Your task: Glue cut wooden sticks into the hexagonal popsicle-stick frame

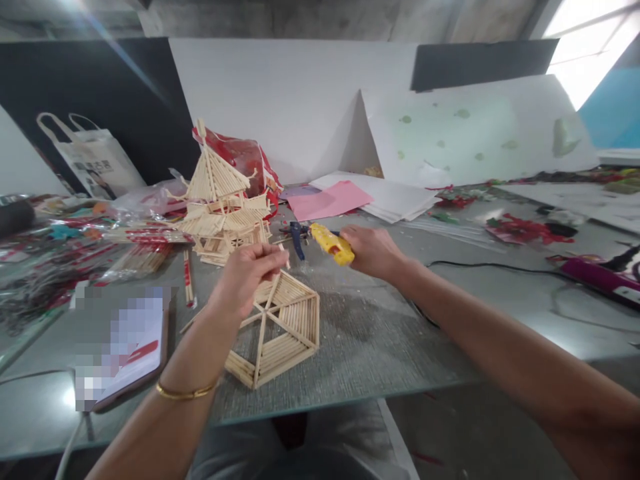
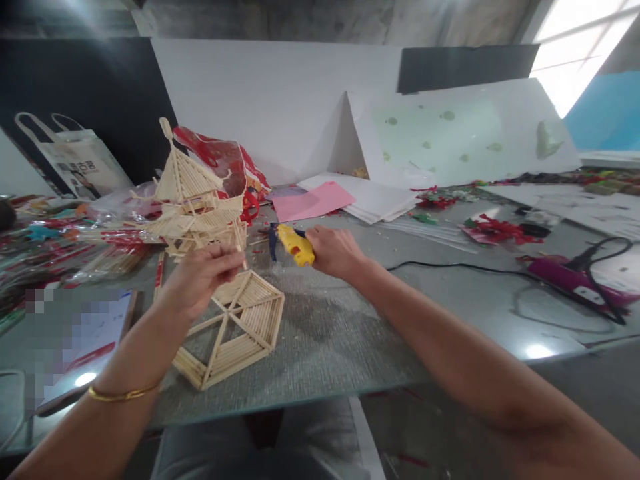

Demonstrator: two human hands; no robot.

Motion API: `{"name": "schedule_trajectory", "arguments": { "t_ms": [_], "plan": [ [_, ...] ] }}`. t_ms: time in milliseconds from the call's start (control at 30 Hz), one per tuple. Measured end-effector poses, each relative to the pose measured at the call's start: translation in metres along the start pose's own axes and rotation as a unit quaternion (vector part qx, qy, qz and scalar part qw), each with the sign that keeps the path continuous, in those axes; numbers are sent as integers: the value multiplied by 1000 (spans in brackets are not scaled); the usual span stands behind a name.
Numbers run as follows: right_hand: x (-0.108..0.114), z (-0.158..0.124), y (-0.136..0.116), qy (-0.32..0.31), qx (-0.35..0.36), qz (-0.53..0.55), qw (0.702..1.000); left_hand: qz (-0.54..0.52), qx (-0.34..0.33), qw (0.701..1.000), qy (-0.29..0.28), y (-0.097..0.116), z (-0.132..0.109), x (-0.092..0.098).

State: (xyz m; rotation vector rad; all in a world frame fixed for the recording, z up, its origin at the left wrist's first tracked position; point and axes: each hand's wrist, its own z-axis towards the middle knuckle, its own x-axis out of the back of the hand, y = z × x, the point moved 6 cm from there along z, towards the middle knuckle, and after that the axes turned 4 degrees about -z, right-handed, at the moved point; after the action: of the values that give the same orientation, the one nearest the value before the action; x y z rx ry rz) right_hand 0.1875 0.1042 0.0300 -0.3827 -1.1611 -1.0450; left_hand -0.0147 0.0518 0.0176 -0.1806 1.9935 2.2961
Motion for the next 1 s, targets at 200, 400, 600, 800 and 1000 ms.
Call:
{"name": "schedule_trajectory", "arguments": {
  "t_ms": [200, 400, 600, 800, 1000],
  "plan": [
    [-43, 3, 50, -131, -102, -21, 986, 325, -56, 933, -145, 18, -27, -9],
    [-59, 4, 54, -192, -53, 41, 979, 438, -33, 868, -230, 2, -44, -5],
    [-52, 5, 48, -153, -2, 76, 985, 496, -1, 825, -270, -9, -41, -3],
    [-52, 6, 46, -204, -15, 70, 976, 487, -18, 826, -283, -9, -41, -7],
    [-56, 6, 46, -212, -5, 65, 975, 507, -14, 811, -291, -14, -40, -3]
  ]
}}
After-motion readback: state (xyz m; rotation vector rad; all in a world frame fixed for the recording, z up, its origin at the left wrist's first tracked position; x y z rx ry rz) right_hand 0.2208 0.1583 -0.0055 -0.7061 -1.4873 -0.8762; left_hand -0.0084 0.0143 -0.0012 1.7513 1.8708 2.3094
